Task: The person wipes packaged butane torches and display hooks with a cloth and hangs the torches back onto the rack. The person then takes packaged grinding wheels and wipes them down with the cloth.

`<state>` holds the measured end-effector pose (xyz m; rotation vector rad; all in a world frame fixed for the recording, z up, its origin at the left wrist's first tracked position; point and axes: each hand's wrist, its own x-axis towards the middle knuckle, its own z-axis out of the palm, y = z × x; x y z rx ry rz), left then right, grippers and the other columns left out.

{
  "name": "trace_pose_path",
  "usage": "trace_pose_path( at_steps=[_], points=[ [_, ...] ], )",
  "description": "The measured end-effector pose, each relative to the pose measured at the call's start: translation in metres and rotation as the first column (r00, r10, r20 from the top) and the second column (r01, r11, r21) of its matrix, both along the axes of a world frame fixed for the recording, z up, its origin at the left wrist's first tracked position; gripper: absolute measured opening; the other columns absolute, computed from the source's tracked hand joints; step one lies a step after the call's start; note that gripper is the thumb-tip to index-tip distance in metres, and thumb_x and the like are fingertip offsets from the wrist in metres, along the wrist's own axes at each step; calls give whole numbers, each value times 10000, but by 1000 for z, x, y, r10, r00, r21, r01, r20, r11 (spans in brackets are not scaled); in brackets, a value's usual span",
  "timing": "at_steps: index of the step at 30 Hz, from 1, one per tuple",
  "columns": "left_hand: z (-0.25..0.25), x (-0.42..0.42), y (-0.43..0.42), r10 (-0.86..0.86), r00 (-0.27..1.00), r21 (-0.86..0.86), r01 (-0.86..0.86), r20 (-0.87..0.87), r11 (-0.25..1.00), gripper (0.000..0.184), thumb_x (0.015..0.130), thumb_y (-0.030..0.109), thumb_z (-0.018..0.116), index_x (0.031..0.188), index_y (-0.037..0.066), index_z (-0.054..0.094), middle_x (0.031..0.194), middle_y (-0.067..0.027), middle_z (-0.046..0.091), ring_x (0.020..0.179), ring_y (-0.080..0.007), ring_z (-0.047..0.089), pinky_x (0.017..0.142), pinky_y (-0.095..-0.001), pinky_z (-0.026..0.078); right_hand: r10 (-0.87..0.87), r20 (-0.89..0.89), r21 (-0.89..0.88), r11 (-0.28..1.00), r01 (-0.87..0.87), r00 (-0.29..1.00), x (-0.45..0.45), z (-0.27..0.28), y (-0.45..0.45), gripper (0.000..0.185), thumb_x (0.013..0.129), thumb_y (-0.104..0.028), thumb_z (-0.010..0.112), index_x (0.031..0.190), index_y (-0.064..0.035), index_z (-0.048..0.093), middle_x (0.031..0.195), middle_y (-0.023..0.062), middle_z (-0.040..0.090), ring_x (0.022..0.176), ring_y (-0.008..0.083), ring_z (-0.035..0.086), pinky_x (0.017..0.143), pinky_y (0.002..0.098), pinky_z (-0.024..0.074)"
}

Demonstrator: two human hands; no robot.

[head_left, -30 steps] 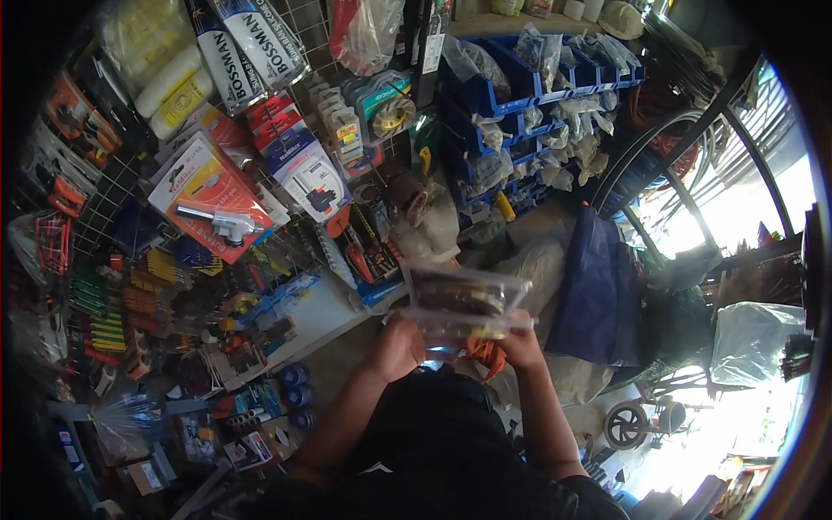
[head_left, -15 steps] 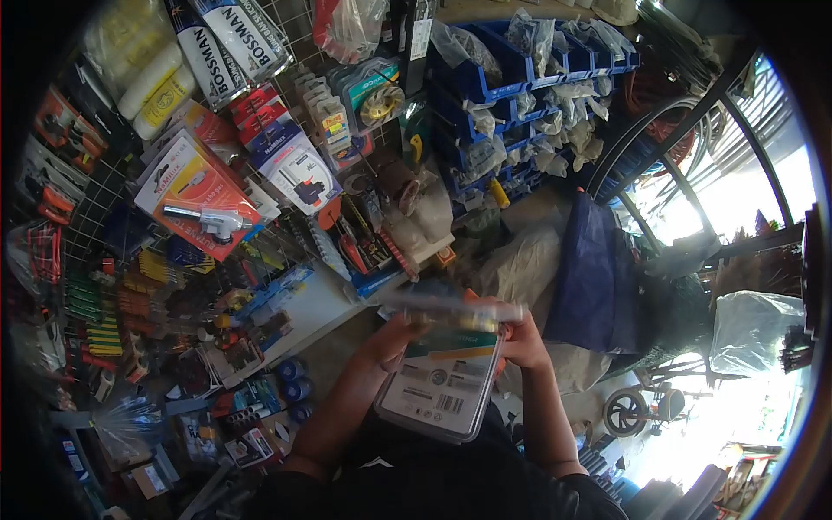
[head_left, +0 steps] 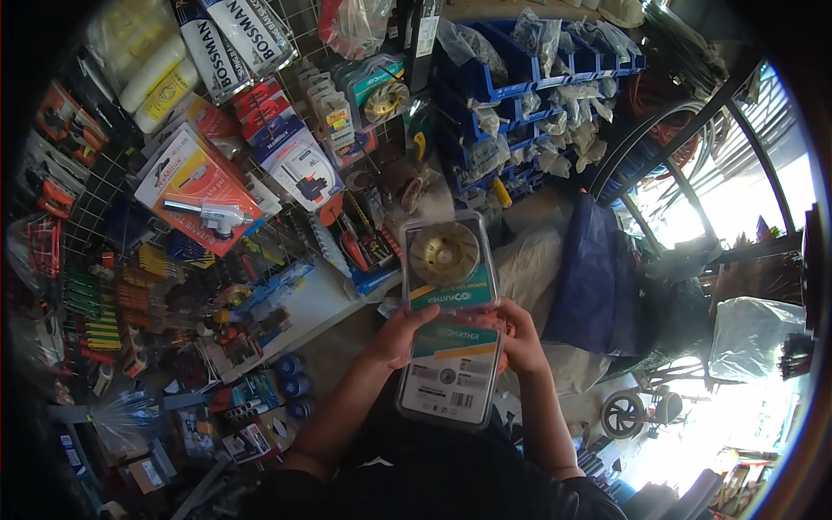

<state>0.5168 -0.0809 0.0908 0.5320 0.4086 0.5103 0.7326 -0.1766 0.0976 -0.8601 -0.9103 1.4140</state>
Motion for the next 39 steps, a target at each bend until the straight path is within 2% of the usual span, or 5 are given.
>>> trace_pose_path(
  at_steps=[18,24,30,32,39],
  points=[
    [0,4,-10,80,997,-70,-81,-7,994,455,977,264,552,1279,-72,507,1171,-234,651,1032,-306,681,901,-394,567,32,-336,-390,905,-170,941,9,13,-19,420,1003,-198,534,1363,13,492,1266,142,592,1106,190,597,953,310,473],
    [0,3,-8,65,989,17,-63,-133,998,436,961,237,585,1280,-53,516,1159,-203,661,1032,-265,679,905,-372,559,143,173,-169,979,-114,974,-21,3,-3,567,1009,-427,521,1371,8,490,1251,132,601,1158,189,573,980,318,457],
    [7,4,-6,-4,996,-16,3,-86,1000,414,956,215,591,1282,-31,524,1139,-185,667,1012,-241,682,899,-354,552,-26,-287,-393,915,-93,958,-23,-49,-1,559,963,-421,531,1329,1,517,1249,136,595,1091,212,606,926,359,500],
    [10,4,-5,-28,997,-24,26,-78,999,414,956,219,595,1284,-24,526,1138,-174,668,1013,-236,679,901,-354,549,134,-802,-71,946,-316,583,-19,-52,-1,625,947,-485,443,1339,0,492,1270,142,584,1075,238,621,906,379,519],
    [28,10,-8,123,943,346,-10,-308,938,414,978,248,592,1293,-11,520,1141,-107,649,999,-173,653,889,-330,531,-240,-636,-415,908,-62,734,-51,9,4,849,911,-657,394,1452,-3,369,1344,208,534,1181,317,566,1002,438,460]
  ],
)
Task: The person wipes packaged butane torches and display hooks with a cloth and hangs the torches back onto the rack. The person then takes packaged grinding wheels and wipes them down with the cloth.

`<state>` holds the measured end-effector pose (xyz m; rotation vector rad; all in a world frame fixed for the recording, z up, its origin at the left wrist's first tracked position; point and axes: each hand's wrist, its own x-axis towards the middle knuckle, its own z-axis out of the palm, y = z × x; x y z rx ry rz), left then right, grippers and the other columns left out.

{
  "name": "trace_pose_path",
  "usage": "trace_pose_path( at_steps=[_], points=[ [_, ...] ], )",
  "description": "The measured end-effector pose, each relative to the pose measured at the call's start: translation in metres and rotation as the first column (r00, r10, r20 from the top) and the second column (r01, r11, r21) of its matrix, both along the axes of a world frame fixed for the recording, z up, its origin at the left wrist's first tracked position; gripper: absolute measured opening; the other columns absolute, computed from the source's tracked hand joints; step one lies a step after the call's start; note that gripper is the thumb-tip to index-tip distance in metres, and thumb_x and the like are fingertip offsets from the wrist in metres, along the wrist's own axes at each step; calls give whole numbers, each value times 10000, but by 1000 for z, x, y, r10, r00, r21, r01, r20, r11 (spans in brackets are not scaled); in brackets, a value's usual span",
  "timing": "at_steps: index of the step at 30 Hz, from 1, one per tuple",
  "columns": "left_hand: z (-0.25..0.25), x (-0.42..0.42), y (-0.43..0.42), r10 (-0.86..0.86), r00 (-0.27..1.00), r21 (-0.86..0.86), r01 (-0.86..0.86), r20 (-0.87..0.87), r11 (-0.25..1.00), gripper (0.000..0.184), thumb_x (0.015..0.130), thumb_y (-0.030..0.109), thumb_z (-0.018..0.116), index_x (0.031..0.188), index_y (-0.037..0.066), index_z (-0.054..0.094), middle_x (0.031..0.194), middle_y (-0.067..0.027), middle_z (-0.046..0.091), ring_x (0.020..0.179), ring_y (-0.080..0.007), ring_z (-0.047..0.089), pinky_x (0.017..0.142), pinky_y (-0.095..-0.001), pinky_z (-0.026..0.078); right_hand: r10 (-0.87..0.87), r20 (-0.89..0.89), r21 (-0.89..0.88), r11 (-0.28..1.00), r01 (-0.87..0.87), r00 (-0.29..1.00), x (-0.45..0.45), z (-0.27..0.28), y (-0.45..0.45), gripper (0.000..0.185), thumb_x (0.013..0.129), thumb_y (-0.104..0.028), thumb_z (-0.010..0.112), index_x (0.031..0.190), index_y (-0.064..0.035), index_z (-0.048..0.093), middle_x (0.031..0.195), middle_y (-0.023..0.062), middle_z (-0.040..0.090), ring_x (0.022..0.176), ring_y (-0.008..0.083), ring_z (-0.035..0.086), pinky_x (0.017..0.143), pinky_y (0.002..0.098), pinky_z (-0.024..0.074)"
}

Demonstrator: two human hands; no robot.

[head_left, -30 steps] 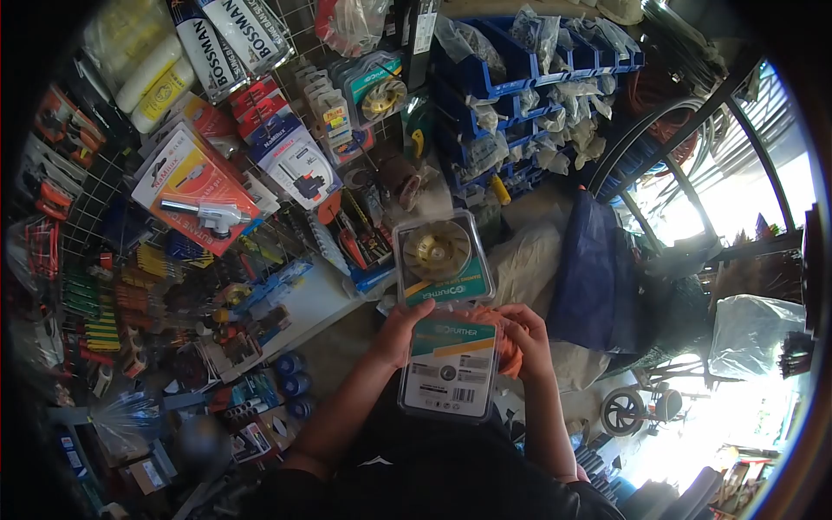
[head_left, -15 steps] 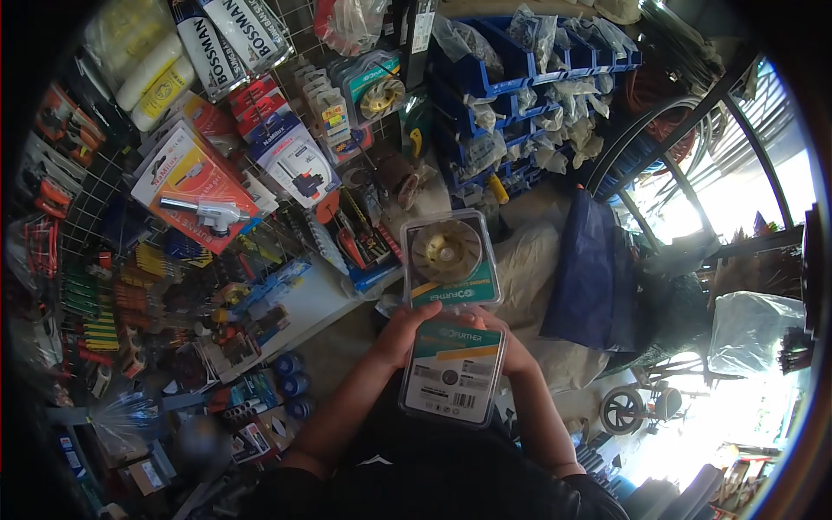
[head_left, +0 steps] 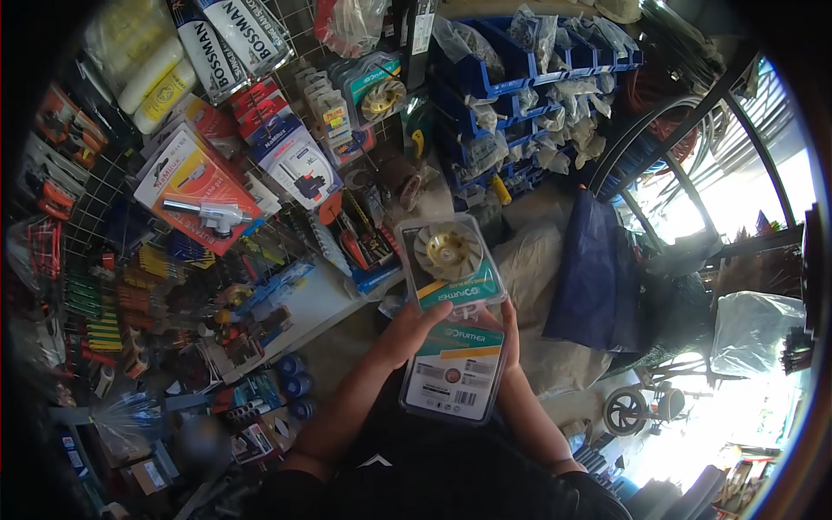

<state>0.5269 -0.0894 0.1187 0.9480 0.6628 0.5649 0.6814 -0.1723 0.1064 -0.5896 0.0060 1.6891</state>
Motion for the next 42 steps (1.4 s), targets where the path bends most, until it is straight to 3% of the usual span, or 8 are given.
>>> trace_pose_path(
  at_steps=[3,5,12,14,19,30,37,42],
  points=[
    [1,0,-3,68,997,19,-67,-48,998,411,980,240,592,1298,-10,517,1139,-91,640,984,-150,647,869,-309,530,-2,-120,127,992,18,993,-3,4,-5,869,905,-684,394,1476,-30,356,1355,230,518,1205,361,537,1030,463,431],
    [2,0,-4,53,998,-33,-54,-18,998,398,980,252,593,1281,-3,542,1146,-84,643,1009,-137,628,882,-300,510,4,22,60,998,-5,1000,2,-11,-10,834,904,-665,438,1449,-35,394,1351,236,517,1195,382,539,1022,478,436],
    [4,-7,6,-91,995,-142,96,40,985,401,974,269,612,1277,10,564,1153,-68,643,1040,-132,615,910,-299,491,80,-78,50,996,-76,994,19,7,-1,669,926,-523,542,1374,-32,457,1331,232,534,1175,362,559,1009,456,448],
    [5,-4,6,-73,997,-129,77,36,989,408,973,272,615,1283,12,560,1154,-66,643,1044,-132,613,905,-296,493,228,49,23,973,-229,973,24,10,1,623,943,-468,549,1383,-37,452,1331,218,540,1175,345,565,1009,446,450],
    [-1,-6,7,-61,998,-133,61,3,989,427,969,271,623,1303,17,546,1159,-71,642,1048,-136,616,891,-292,505,264,61,17,964,-265,963,36,5,2,605,952,-433,557,1380,-18,451,1344,199,536,1181,328,565,1017,445,444],
    [-16,-10,12,-55,977,-515,155,205,843,455,977,332,559,1301,12,559,1166,-170,661,1063,-256,663,916,-377,538,350,141,-65,937,-344,926,44,20,18,501,987,-367,547,1312,13,510,1252,166,598,1157,289,588,1001,394,462],
    [-10,-3,6,-12,989,-503,84,144,860,465,963,366,592,1283,28,588,1073,-115,689,968,-189,678,857,-333,542,395,130,-33,919,-394,909,47,28,22,523,989,-382,537,1302,36,514,1281,200,596,1163,295,593,1009,397,463],
    [-9,3,-3,35,999,-236,-31,14,971,452,958,327,624,1298,35,562,1153,-99,646,1014,-156,644,857,-304,534,404,197,-138,913,-383,893,46,18,21,528,994,-384,512,1307,42,504,1291,216,587,1166,311,592,1017,405,459]
  ],
)
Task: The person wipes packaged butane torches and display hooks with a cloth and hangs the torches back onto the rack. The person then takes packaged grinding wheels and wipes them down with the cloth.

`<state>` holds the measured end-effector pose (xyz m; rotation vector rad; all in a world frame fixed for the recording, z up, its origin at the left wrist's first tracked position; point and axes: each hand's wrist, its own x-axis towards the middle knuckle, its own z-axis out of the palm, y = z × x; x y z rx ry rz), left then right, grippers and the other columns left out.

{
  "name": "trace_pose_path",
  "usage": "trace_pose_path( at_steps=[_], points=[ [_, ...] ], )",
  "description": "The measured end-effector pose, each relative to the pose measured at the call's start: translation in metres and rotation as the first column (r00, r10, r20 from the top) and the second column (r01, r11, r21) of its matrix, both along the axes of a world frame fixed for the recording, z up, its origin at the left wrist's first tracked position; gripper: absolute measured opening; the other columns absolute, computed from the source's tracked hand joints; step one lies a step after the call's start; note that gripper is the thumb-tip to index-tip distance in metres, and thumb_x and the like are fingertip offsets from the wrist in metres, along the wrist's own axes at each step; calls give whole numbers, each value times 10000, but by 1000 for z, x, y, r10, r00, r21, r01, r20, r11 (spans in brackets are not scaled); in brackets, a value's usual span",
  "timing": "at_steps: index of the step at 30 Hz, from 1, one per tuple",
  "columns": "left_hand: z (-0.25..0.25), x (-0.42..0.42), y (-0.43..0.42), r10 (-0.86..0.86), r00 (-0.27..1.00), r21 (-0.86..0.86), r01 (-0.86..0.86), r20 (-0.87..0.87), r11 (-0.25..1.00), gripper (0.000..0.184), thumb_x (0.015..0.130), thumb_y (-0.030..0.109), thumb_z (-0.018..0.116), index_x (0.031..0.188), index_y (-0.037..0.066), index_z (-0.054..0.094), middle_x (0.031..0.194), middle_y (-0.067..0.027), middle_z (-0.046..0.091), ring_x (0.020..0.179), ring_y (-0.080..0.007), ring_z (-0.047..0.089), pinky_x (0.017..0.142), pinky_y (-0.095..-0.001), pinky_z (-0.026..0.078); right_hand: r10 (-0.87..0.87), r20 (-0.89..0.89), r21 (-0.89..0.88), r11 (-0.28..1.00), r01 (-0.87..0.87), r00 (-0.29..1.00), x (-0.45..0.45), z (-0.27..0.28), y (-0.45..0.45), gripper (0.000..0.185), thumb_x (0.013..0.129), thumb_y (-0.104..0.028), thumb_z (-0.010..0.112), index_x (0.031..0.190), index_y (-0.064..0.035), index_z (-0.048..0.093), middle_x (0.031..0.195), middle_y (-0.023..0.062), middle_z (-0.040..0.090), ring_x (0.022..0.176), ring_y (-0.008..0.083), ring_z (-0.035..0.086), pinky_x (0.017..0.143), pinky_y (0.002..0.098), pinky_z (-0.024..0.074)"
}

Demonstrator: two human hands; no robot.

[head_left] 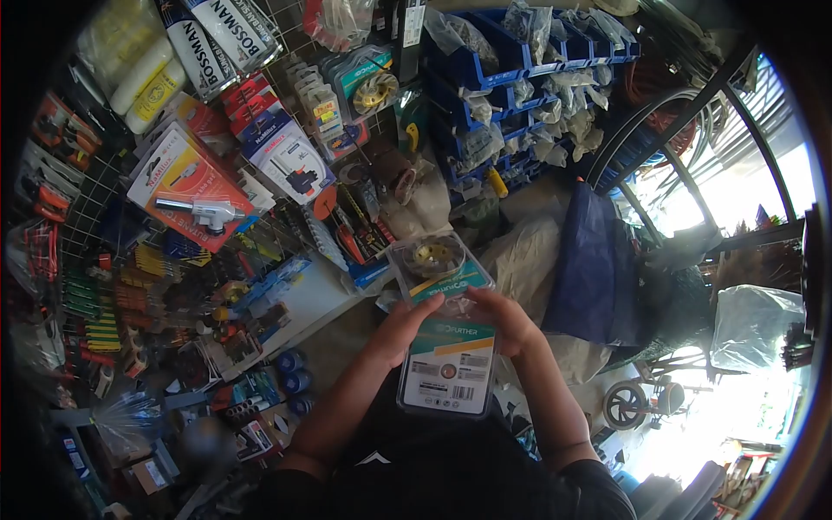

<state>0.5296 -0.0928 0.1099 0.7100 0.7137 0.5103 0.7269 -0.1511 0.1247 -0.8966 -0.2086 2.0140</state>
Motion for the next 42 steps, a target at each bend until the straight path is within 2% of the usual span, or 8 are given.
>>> trace_pose_path(
  at_steps=[9,16,28,34,37,39,40,42],
  points=[
    [-3,-11,4,158,942,-384,-34,295,923,390,965,326,597,1179,0,603,1121,-148,666,1014,-216,660,859,-338,549,-116,-204,11,993,120,972,4,-23,-14,502,999,-316,498,1356,34,455,1303,217,572,1155,327,597,1008,431,474],
    [-29,-13,-10,142,979,-356,-81,149,931,382,964,286,595,1204,-10,626,1083,-153,691,950,-223,693,834,-345,574,-154,-149,-9,988,155,977,3,-35,-22,511,988,-310,521,1370,21,445,1280,209,585,1150,325,600,999,435,482],
    [-69,-42,-19,-214,971,330,238,-106,914,443,988,260,585,1346,4,533,1225,-114,632,1050,-174,630,947,-339,505,-172,-323,74,976,206,931,2,-34,-21,614,985,-276,496,1456,66,299,1426,229,472,1283,368,507,1063,471,444],
    [-92,-46,-20,-219,975,167,221,-29,961,454,956,276,616,1318,13,538,1220,-127,625,1057,-204,635,941,-361,520,-146,-418,44,983,180,897,0,-31,-19,644,980,-279,509,1476,52,267,1467,224,430,1314,376,476,1087,495,419],
    [-88,-74,-13,57,977,-387,28,208,922,476,916,218,615,1324,-3,513,1207,-159,626,1053,-254,652,897,-398,554,-161,-407,62,977,203,899,-3,-23,-18,652,977,-278,514,1483,44,258,1474,228,420,1324,382,463,1096,506,406],
    [-30,-79,-24,108,932,323,-227,347,919,507,874,157,588,1338,-19,483,1223,-188,613,1030,-312,666,833,-431,584,-176,-384,68,974,218,907,-3,-24,-21,655,975,-277,517,1485,41,256,1478,231,414,1331,385,454,1103,512,397],
    [-33,-95,-22,106,933,320,-223,344,921,507,874,157,588,1338,-19,483,1223,-188,613,1030,-312,666,833,-431,584,-204,-389,46,970,240,899,-3,-27,-22,659,973,-277,521,1486,39,255,1482,233,408,1338,386,444,1109,513,388],
    [-43,-136,-19,23,924,-397,142,382,907,601,851,324,708,1332,22,511,1228,-236,606,1115,-356,634,904,-470,566,-234,-396,18,965,262,888,-3,-30,-25,663,971,-277,525,1488,36,254,1487,235,401,1346,386,435,1115,514,379]
  ],
)
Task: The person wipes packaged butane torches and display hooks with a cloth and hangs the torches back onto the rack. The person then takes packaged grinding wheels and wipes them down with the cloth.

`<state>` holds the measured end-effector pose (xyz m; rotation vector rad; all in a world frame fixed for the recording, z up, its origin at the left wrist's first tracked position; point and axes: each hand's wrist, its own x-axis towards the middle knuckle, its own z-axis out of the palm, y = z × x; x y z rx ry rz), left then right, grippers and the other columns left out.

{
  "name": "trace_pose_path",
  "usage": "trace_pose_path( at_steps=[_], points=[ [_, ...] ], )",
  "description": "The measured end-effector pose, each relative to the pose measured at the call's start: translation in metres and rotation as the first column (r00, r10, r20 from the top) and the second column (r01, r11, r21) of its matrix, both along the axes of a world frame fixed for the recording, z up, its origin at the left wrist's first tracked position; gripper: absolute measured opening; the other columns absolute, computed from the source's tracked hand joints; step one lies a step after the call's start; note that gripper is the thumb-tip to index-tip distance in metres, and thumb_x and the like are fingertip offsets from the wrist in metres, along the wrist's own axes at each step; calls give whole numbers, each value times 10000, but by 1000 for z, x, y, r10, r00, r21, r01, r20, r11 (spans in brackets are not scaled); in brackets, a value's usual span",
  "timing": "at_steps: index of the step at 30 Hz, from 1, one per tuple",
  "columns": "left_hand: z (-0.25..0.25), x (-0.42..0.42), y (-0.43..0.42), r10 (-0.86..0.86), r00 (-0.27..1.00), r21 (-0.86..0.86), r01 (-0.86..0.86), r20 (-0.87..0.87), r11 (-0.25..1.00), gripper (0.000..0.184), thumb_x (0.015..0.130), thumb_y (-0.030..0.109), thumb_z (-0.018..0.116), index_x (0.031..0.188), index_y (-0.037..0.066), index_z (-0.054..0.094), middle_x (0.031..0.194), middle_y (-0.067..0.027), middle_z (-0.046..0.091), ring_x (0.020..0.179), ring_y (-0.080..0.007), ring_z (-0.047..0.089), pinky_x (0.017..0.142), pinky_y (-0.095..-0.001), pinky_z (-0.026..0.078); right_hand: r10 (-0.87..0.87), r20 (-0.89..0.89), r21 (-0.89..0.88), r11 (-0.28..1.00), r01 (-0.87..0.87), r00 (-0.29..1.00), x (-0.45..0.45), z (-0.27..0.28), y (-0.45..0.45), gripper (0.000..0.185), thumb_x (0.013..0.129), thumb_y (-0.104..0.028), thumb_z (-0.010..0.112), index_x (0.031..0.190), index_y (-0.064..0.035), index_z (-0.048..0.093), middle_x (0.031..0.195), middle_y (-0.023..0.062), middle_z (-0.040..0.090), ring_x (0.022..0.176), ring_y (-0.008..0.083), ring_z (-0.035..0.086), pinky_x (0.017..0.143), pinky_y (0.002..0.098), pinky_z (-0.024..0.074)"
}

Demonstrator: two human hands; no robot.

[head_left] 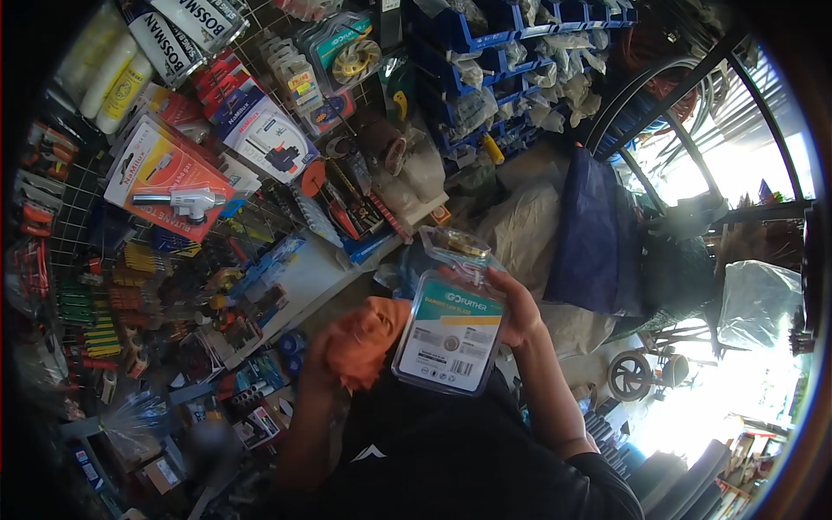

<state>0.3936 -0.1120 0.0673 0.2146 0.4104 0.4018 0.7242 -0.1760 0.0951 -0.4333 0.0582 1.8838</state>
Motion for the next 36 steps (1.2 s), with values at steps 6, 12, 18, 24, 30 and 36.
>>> trace_pose_path(
  at_steps=[6,12,18,24,30,36],
  points=[
    [-24,0,-67,162,758,709,481,-632,517,465,899,150,679,1322,32,523,1173,-131,633,1162,-247,598,1003,-375,487,1,-15,22,1000,0,1000,3,2,-2,667,967,-284,533,1496,14,257,1503,233,378,1368,380,407,1117,513,373],
    [-17,-28,-58,66,682,481,440,-729,758,169,965,138,580,1090,26,571,1213,-114,596,1090,-189,602,940,-360,497,55,44,65,996,-58,998,4,1,-1,697,970,-330,529,1511,4,243,1536,217,333,1393,372,375,1125,510,355],
    [94,7,-34,122,992,351,-117,8,929,173,922,86,622,1087,48,588,1293,-145,551,1260,-231,527,1030,-460,452,89,58,102,990,-95,994,0,-1,-4,709,980,-374,499,1522,-5,228,1565,195,293,1419,371,333,1141,514,322],
    [96,119,-51,-3,957,841,252,-289,-479,415,844,104,639,1255,51,616,1325,-136,537,1267,-271,516,1080,-388,414,144,17,53,988,-145,989,-10,3,-4,666,987,-338,498,1501,13,260,1541,204,333,1405,350,362,1154,490,315],
    [93,138,-39,186,933,603,344,-310,-720,450,836,63,603,1285,25,590,1306,-105,551,1226,-251,544,1058,-367,432,159,147,-229,966,-123,976,-7,-1,-9,503,1011,-324,485,1385,9,431,1363,211,521,1167,308,585,1000,429,486],
    [93,91,-32,439,814,584,579,-380,-569,422,836,28,605,1256,-4,594,1252,-151,588,1164,-297,601,985,-387,500,65,112,-6,998,-65,992,-18,6,-17,616,992,-394,438,1448,14,367,1462,191,451,1309,337,483,1094,462,399]
  ],
)
